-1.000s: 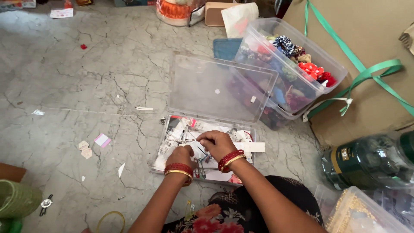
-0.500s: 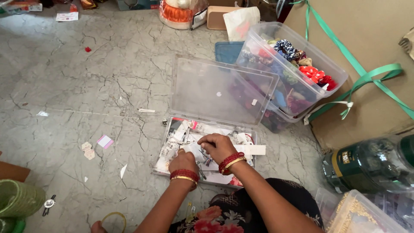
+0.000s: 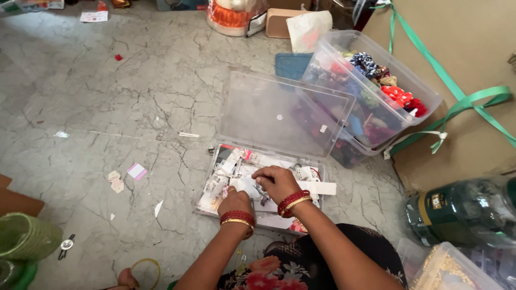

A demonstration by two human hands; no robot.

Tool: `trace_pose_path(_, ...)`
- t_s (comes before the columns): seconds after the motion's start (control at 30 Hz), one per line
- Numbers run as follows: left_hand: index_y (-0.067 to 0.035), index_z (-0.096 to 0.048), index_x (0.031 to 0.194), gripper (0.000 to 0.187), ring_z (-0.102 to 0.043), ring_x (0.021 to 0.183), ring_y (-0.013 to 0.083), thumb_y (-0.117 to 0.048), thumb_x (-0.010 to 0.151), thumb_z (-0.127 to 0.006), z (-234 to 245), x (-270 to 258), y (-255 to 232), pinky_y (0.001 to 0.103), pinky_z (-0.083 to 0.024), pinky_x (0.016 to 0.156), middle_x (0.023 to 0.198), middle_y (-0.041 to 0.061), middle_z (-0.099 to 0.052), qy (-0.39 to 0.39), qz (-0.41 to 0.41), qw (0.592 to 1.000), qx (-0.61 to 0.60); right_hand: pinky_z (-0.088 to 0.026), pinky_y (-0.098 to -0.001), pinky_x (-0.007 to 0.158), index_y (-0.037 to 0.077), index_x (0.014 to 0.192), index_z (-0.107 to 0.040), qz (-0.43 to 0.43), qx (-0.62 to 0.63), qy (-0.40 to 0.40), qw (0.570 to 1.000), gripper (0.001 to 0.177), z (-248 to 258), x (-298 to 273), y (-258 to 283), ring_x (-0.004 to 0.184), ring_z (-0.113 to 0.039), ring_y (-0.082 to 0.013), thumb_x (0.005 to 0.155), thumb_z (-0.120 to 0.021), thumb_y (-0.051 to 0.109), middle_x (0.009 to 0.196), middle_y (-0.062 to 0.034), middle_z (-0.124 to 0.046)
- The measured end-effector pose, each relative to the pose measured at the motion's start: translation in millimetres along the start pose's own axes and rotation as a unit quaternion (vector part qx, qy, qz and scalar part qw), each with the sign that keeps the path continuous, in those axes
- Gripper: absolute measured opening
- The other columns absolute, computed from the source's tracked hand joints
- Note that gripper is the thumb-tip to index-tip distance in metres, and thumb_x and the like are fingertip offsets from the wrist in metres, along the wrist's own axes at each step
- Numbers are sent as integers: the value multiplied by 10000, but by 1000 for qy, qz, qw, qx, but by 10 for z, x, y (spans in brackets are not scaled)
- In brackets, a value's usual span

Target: Sorting safety pins and small clips into a plastic storage container.

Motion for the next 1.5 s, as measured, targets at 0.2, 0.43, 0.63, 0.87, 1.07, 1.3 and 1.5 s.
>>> trace_pose_path(0.2,-50,-768,1007,179,-724,1034,338,-152,894,-675,33,-12,-6,411,-597,861,1115,221,-716,55,46,997,-22,-560,-279,655,63,1039,-788,9,-7,-3,1000,166,-7,28,-17,696,-660,-102,895,-705,62,876,-50,-733)
trace_pose_path(0.43,-63,-785,983,182,-741,1001,333,-181,912,-667,-17,14,34,418,-607,843,1042,204,-747,71,65,995,-29,-567,-277,655,59,1043,-786,-7,8,0,1000,168,-3,25,-8,700,-664,-99,902,-696,63,885,-48,-736)
trace_pose_path(0.63,-75,-778,1000,208,-731,1014,334,-232,876,-720,-82,3,87,422,-601,860,1070,187,-739,74,79,993,-44,-573,-272,659,58,1047,-785,-10,7,7,1000,169,-29,44,-66,697,-673,-93,903,-697,67,877,-41,-751)
trace_pose_path(0.87,-86,-797,952,247,-752,932,307,-293,818,-808,-330,324,365,393,-594,857,993,187,-759,93,111,978,-152,-562,-286,632,54,1049,-788,-26,9,16,1000,164,-32,31,-58,663,-652,-100,918,-691,76,812,-58,-740)
trace_pose_path(1.07,-136,-833,894,220,-768,757,201,-260,720,-885,-297,410,424,338,-608,776,855,105,-799,74,124,944,-297,-579,-276,647,66,1050,-786,-35,3,18,999,168,-43,56,-83,672,-691,-103,912,-694,89,847,-51,-777)
trace_pose_path(1.3,-51,-819,910,192,-691,621,134,-142,750,-873,-359,446,356,296,-572,610,786,85,-791,70,99,884,-451,-590,-280,646,67,1044,-786,-38,11,26,999,162,-68,56,-142,684,-713,-104,918,-688,91,870,-55,-788)
trace_pose_path(1.5,-5,-811,898,162,-680,610,120,-64,756,-859,-471,499,335,273,-569,586,779,80,-790,80,85,856,-503,-586,-284,638,67,1040,-792,-40,7,16,999,161,-28,45,-98,671,-711,-117,914,-694,94,855,-72,-790)
Point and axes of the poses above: each hand's wrist, its own x-axis towards the middle knuckle, its own z-axis out of the back of the hand, y = z × x, the point moved 9 cm from there along x, towards the middle knuckle
